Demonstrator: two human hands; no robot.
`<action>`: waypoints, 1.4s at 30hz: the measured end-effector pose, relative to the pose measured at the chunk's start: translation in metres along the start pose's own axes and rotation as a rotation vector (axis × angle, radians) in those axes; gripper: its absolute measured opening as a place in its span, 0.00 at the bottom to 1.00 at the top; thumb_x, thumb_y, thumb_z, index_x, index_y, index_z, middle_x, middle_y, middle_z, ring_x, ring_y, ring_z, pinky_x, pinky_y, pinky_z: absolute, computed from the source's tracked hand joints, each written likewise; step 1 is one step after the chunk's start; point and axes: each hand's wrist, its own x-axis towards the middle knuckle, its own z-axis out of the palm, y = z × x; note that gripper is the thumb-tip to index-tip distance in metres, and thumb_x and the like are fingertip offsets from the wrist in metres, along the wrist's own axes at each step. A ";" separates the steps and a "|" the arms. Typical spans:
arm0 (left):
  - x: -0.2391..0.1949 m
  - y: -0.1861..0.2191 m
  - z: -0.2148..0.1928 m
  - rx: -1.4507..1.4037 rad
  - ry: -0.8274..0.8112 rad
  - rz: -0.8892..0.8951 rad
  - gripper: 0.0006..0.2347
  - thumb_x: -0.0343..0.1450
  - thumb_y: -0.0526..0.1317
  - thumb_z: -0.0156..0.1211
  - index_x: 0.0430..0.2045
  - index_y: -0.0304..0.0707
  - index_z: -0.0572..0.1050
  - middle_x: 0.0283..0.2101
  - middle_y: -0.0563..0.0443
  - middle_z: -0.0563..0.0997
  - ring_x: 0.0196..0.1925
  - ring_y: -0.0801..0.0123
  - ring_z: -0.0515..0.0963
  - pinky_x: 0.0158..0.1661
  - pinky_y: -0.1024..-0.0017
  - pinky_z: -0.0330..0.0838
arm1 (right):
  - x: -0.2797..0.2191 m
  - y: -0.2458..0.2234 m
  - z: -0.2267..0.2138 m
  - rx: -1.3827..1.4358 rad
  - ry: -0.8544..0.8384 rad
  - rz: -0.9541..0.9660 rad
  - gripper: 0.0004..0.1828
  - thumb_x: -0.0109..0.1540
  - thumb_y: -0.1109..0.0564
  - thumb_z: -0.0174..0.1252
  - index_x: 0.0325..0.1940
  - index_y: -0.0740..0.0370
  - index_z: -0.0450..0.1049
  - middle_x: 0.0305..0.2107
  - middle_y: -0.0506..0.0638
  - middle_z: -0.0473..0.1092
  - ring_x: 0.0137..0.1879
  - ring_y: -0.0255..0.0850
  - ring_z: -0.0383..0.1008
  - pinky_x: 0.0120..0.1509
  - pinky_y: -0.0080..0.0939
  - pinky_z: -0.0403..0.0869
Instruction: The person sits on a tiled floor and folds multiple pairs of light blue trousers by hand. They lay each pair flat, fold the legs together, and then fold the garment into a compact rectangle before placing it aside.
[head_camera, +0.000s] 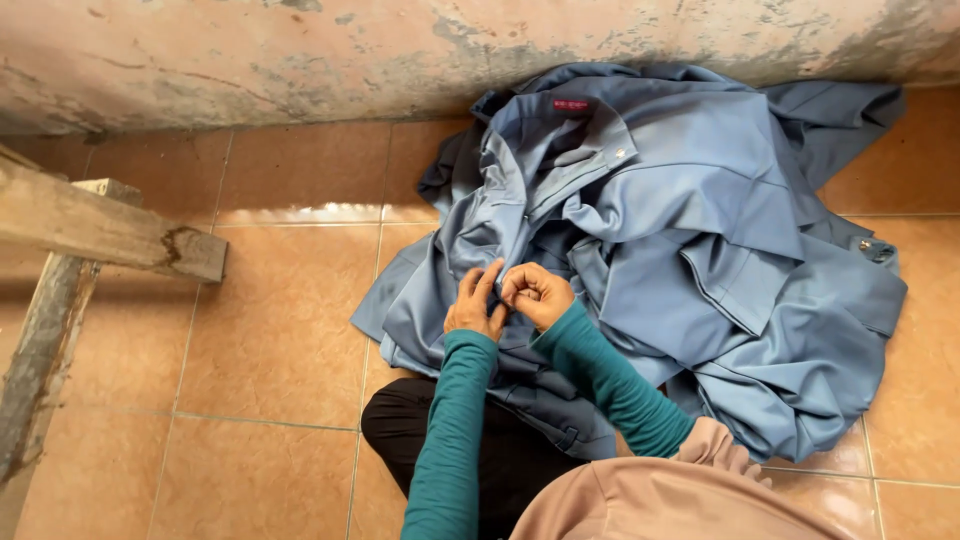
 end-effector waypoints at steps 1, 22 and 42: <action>-0.005 -0.005 -0.003 -0.028 0.082 0.041 0.28 0.67 0.48 0.63 0.63 0.79 0.61 0.59 0.65 0.67 0.56 0.61 0.78 0.54 0.60 0.76 | 0.002 0.002 0.002 0.053 -0.062 0.056 0.11 0.54 0.73 0.62 0.34 0.62 0.81 0.37 0.50 0.75 0.33 0.35 0.80 0.39 0.33 0.80; -0.165 -0.095 -0.129 -0.953 0.441 -0.385 0.16 0.71 0.44 0.64 0.54 0.52 0.79 0.46 0.60 0.83 0.30 0.83 0.75 0.26 0.84 0.71 | 0.126 -0.081 0.063 -0.030 -0.221 -0.042 0.39 0.55 0.67 0.69 0.69 0.49 0.70 0.41 0.46 0.71 0.47 0.29 0.73 0.54 0.29 0.76; -0.332 -0.181 -0.023 -2.066 0.642 -0.993 0.37 0.71 0.46 0.67 0.72 0.75 0.49 0.71 0.37 0.44 0.68 0.41 0.57 0.59 0.46 0.72 | -0.124 0.045 0.235 -1.154 -1.014 -0.455 0.43 0.54 0.28 0.64 0.71 0.30 0.61 0.61 0.45 0.61 0.67 0.49 0.59 0.62 0.59 0.64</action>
